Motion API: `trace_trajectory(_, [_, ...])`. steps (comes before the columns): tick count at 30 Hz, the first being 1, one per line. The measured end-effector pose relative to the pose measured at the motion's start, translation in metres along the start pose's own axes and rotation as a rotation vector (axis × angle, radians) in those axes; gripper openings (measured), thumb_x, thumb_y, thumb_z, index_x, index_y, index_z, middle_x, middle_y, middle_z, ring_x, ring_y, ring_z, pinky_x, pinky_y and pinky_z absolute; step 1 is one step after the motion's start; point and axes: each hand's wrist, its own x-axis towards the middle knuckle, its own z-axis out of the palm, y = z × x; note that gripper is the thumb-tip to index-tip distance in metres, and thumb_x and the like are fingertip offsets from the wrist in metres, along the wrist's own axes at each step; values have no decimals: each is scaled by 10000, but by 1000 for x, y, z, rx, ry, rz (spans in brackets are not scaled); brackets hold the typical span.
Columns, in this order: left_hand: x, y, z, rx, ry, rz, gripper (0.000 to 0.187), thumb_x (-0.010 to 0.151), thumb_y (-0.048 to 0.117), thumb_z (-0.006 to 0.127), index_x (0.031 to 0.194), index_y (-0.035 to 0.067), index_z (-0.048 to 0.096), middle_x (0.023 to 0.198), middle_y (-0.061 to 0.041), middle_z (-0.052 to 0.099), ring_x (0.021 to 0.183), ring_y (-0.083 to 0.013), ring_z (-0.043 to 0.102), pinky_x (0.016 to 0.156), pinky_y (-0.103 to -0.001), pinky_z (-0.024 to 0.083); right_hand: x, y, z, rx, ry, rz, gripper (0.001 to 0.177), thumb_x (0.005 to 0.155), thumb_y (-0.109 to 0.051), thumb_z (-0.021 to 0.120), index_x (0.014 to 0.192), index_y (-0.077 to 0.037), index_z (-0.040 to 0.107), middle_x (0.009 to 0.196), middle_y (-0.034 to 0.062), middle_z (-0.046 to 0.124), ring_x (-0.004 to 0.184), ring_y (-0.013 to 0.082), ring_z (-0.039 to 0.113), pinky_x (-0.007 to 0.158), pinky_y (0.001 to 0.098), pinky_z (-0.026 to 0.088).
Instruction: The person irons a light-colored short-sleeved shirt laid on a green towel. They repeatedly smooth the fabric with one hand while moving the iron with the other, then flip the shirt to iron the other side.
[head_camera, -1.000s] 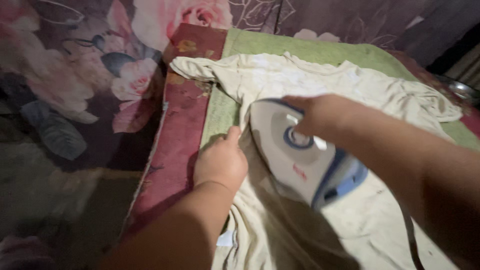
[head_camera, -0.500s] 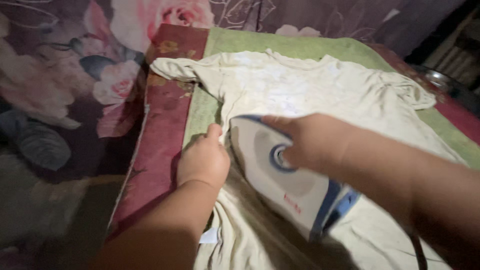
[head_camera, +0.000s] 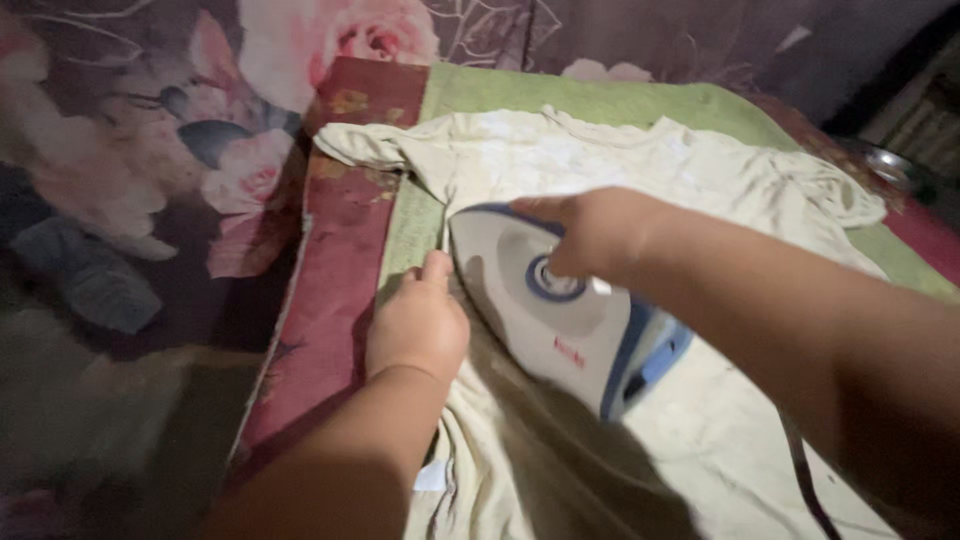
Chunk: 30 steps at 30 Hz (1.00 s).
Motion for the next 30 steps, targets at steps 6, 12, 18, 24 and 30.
trace_trajectory(6, [2, -2, -1, -25, -47, -63, 273, 967, 217, 511, 1239, 233, 528, 1220, -126, 655, 1043, -415, 658, 852, -556, 529, -66, -19, 4, 25, -126, 171, 851, 817, -179, 645, 1521, -559, 356, 1098, 104, 777, 935, 251, 759, 895, 388, 581])
trace_trajectory(12, [-1, -3, 2, -35, 44, 24, 300, 909, 167, 542, 1200, 237, 562, 1163, -133, 663, 1057, -403, 632, 845, -552, 521, 0, -2, 1, 49, -10, 76, 863, 794, -179, 679, 1531, -523, 393, 1241, 103, 731, 1015, 257, 738, 952, 370, 552])
trace_trajectory(18, [2, -5, 3, 49, 4, 42, 273, 902, 177, 539, 1156, 232, 623, 1150, -119, 666, 1096, -380, 621, 878, -526, 523, -6, -4, 2, 19, -25, 151, 852, 830, -200, 682, 1540, -545, 362, 1185, 101, 746, 970, 269, 748, 902, 389, 584])
trace_trajectory(24, [4, -5, 4, 29, -8, 43, 291, 891, 151, 503, 1089, 236, 700, 1192, -103, 666, 1077, -375, 640, 876, -533, 526, -114, 27, 10, 120, -176, 339, 894, 845, -177, 652, 1615, -482, 315, 1044, 138, 776, 901, 263, 745, 835, 391, 568])
trace_trajectory(30, [5, -10, 9, 29, 16, 114, 266, 888, 137, 512, 1078, 192, 691, 1152, -140, 675, 1046, -400, 650, 861, -536, 529, -107, 39, 17, 154, -163, 433, 874, 884, -162, 634, 1624, -490, 305, 1127, 141, 774, 952, 270, 751, 866, 386, 578])
